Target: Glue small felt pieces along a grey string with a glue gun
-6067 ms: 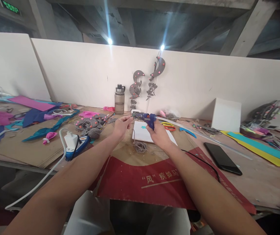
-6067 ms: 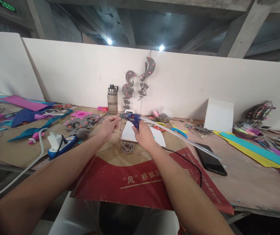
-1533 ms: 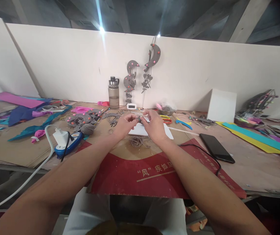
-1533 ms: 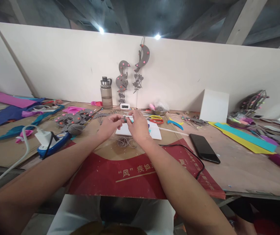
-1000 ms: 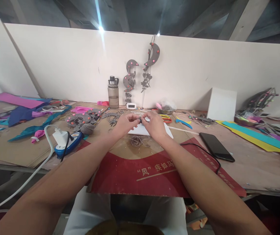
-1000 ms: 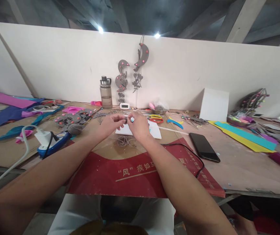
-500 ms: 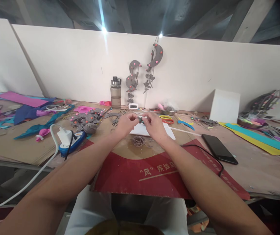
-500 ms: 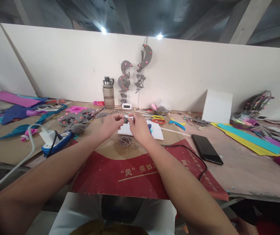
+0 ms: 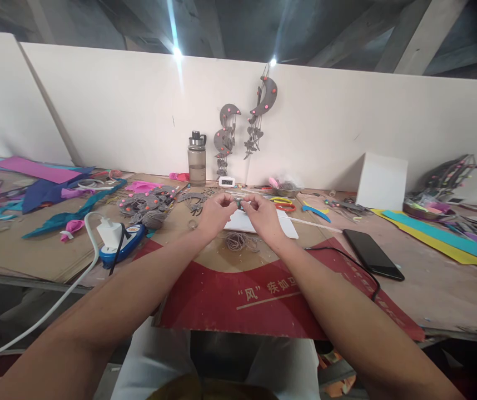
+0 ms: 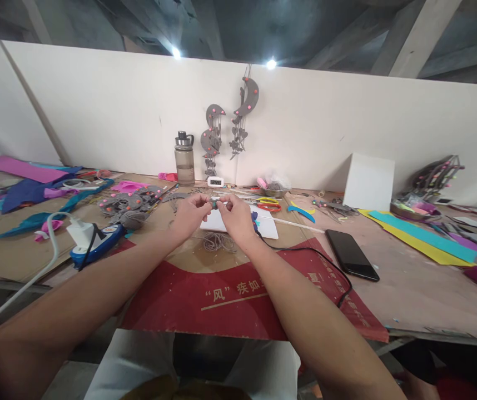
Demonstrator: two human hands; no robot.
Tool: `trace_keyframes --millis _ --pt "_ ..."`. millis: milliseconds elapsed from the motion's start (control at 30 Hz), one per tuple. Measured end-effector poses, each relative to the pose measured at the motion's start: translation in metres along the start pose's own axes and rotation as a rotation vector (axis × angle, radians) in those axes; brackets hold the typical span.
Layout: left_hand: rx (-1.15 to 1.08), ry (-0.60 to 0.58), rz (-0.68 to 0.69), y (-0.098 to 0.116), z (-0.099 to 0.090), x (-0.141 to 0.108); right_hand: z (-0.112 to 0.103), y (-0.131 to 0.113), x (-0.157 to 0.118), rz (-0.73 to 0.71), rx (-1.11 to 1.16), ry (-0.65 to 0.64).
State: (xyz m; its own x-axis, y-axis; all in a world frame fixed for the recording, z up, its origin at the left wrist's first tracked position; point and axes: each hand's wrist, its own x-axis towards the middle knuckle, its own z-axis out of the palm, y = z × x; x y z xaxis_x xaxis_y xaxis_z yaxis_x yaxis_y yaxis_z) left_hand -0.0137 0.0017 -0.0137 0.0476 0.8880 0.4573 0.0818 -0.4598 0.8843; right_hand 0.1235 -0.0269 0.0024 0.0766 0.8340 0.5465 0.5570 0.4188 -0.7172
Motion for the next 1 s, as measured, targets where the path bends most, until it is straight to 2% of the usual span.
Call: trace_keyframes --millis 133,233,400,467,567,733,900,1000 --pt "-0.014 -0.008 0.029 -0.002 0.001 -0.001 0.001 -0.001 0.000 0.018 0.035 0.004" --pt "-0.079 -0.066 0.036 -0.004 0.001 0.000 0.001 0.001 0.001 0.028 0.021 0.025" --pt "-0.284 -0.327 -0.107 -0.002 -0.004 0.007 -0.003 0.009 0.007 0.045 -0.004 0.050" --pt "-0.324 -0.395 -0.150 0.001 -0.008 0.009 -0.006 0.011 0.009 0.046 -0.008 0.036" --pt "-0.309 -0.376 -0.137 0.006 -0.011 0.009 -0.008 0.011 0.010 0.042 -0.021 -0.001" --pt "0.022 -0.261 0.053 0.014 -0.010 0.006 -0.007 0.007 0.006 -0.011 -0.092 -0.026" --pt "0.186 -0.258 0.078 0.020 -0.011 0.003 -0.004 0.006 0.003 -0.112 -0.150 -0.026" --pt "0.301 -0.228 0.181 0.019 -0.012 0.005 -0.002 0.007 0.002 -0.156 -0.184 -0.036"
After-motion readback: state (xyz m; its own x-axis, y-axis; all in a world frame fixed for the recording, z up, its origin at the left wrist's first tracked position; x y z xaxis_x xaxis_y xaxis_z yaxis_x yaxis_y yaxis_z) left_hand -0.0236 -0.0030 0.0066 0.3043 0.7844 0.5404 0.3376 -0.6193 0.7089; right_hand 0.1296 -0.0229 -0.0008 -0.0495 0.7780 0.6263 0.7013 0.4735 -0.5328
